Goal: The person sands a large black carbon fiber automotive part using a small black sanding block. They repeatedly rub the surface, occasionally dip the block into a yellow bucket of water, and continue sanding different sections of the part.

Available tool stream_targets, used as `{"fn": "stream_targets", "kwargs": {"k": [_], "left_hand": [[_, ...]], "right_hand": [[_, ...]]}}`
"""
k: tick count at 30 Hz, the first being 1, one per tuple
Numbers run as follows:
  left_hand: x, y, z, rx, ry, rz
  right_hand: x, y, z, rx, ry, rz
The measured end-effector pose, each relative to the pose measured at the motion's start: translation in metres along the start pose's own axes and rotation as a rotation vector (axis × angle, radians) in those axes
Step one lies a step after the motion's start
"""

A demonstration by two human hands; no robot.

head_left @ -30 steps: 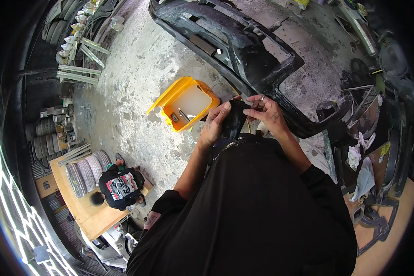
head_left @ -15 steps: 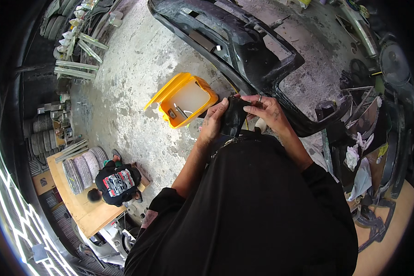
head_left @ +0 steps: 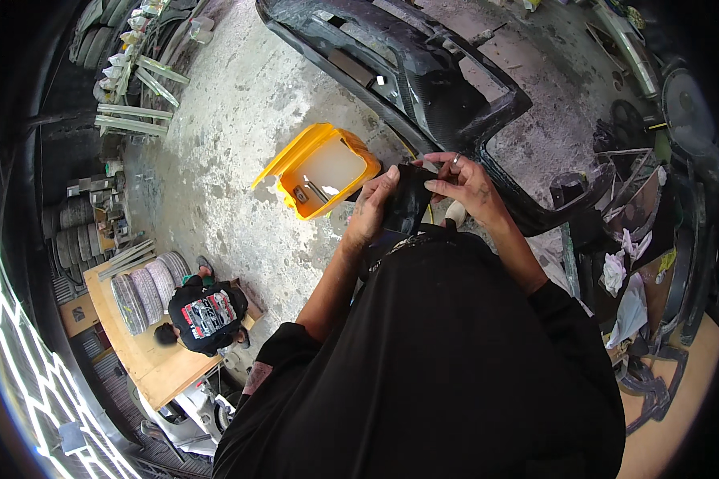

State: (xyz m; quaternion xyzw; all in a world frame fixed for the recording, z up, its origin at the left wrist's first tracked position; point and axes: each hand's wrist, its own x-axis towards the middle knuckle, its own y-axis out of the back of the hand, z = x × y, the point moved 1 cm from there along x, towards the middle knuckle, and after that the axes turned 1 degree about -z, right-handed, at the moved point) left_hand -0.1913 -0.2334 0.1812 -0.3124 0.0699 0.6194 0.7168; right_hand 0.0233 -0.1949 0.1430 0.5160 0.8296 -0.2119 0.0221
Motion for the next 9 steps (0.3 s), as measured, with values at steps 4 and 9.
{"fn": "stream_targets", "kwargs": {"k": [4,9], "left_hand": [[0.003,-0.003,0.005,0.198,-0.009,-0.02],[0.017,0.002,-0.004,0.056,-0.13,-0.013]], "right_hand": [[-0.001,-0.001,0.004,0.075,-0.013,0.089],[0.0,-0.006,0.024,0.057,-0.031,0.064]]}}
